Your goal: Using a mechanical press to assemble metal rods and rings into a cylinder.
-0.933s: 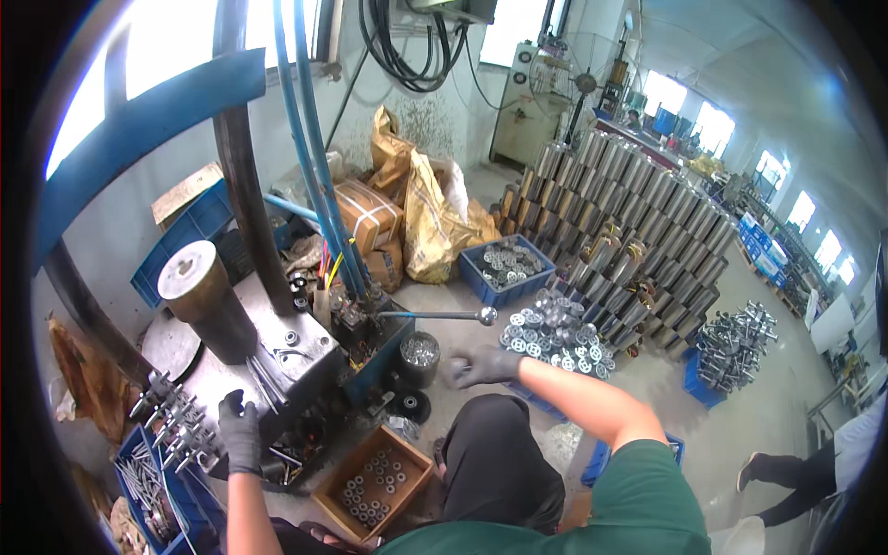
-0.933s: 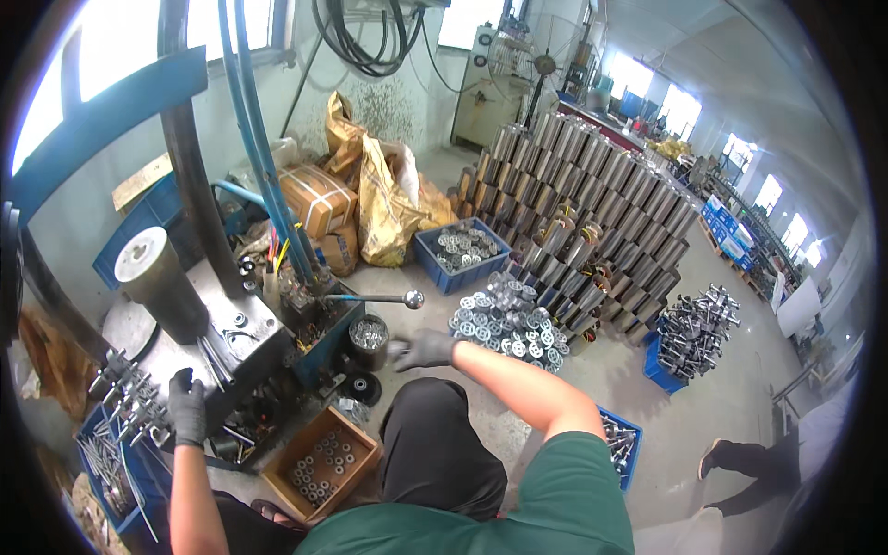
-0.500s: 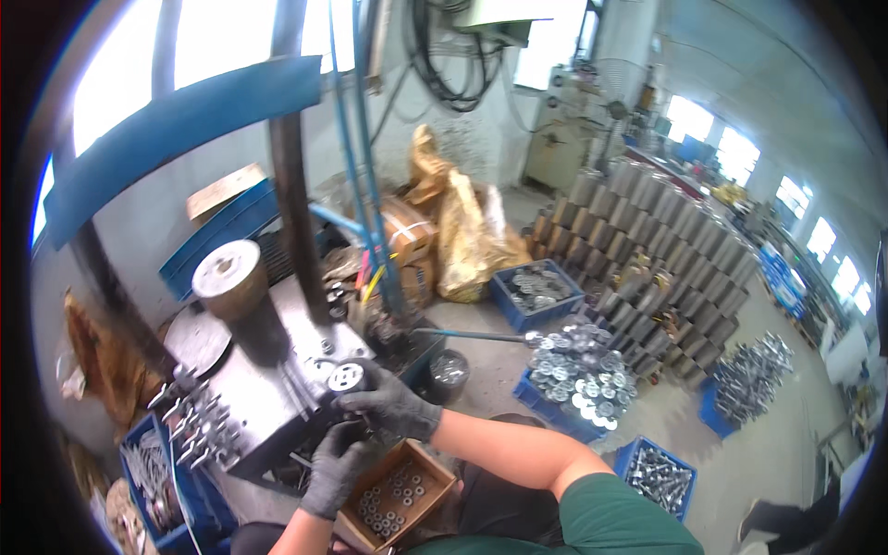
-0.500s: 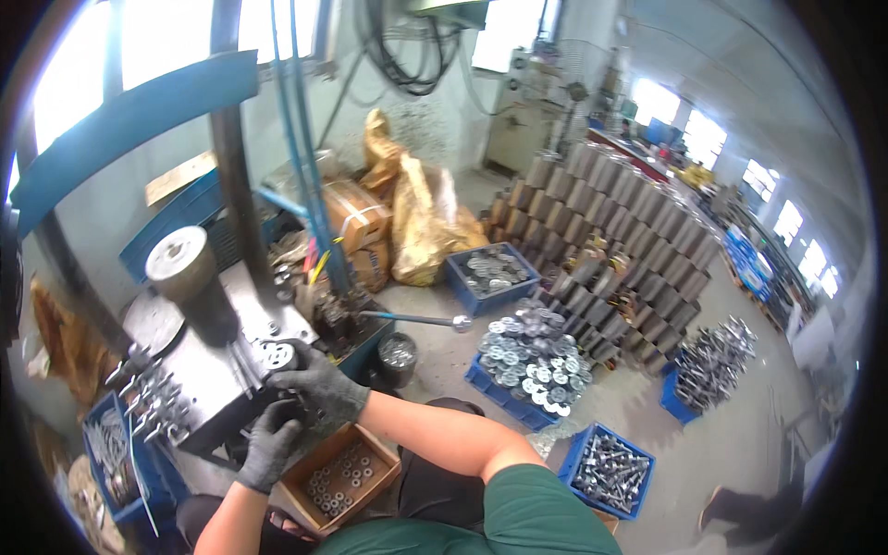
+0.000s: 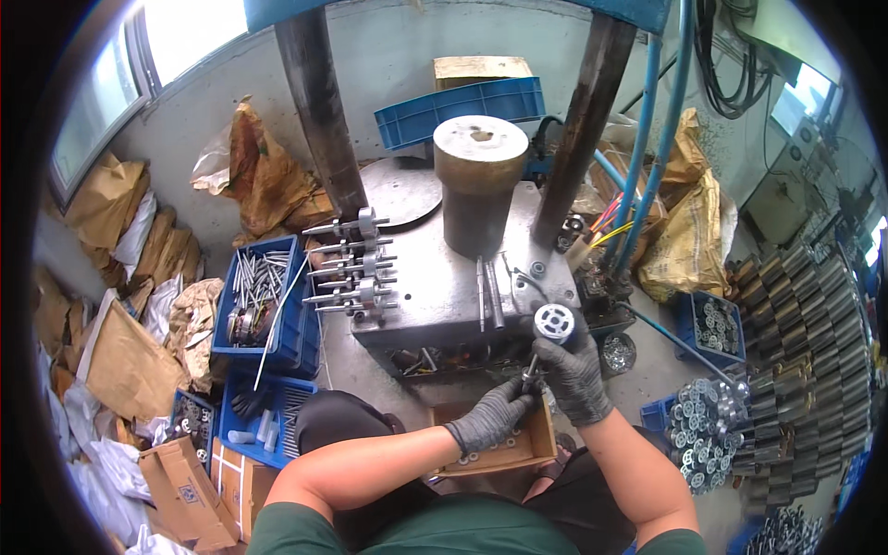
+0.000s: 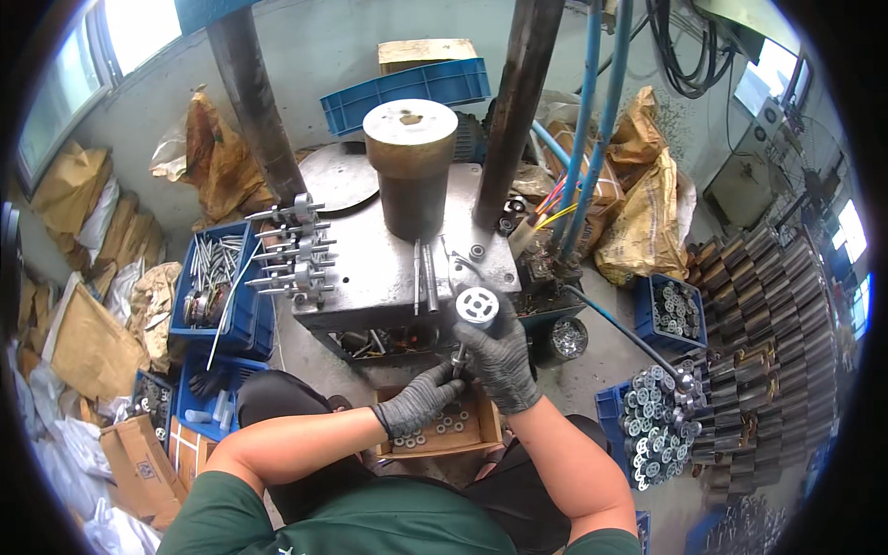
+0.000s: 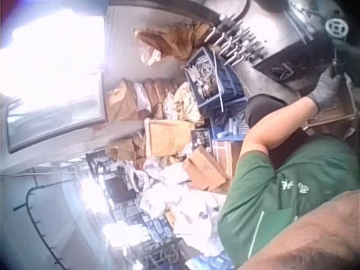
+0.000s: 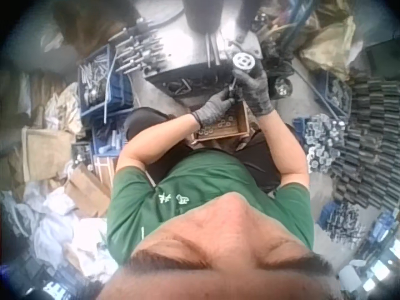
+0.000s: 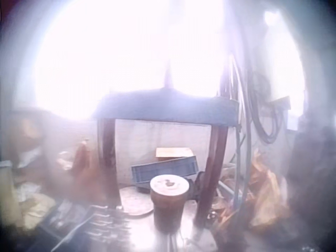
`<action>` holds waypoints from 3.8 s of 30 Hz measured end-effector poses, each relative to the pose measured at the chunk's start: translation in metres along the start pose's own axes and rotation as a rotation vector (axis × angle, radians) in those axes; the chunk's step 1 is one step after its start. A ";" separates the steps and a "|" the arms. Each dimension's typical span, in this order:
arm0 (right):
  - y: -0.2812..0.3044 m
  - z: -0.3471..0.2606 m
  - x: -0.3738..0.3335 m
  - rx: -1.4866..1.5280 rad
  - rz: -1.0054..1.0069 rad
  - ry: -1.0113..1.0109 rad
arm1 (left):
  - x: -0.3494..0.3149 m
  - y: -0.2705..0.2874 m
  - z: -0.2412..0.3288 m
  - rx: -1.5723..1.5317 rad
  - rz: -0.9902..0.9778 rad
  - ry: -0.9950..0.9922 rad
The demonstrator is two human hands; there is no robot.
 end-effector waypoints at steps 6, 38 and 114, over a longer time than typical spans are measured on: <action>0.016 -0.001 0.006 0.005 -0.008 0.111 | 0.001 0.000 -0.030 -0.589 -0.088 0.369; -0.031 -0.083 0.137 -0.676 -0.195 0.278 | 0.043 0.040 0.011 -0.701 0.066 0.250; 0.089 -0.291 0.162 -1.982 -0.052 0.339 | 0.031 0.232 0.406 0.205 0.744 -0.828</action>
Point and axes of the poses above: each hand's wrist, its own x-axis towards the middle knuckle, its own y-axis out of the back of the hand, z = x × y, the point moved 7 cm from there along x, towards the middle knuckle, and after that the axes turned 15 degrees about y, right-handed, at the moved point
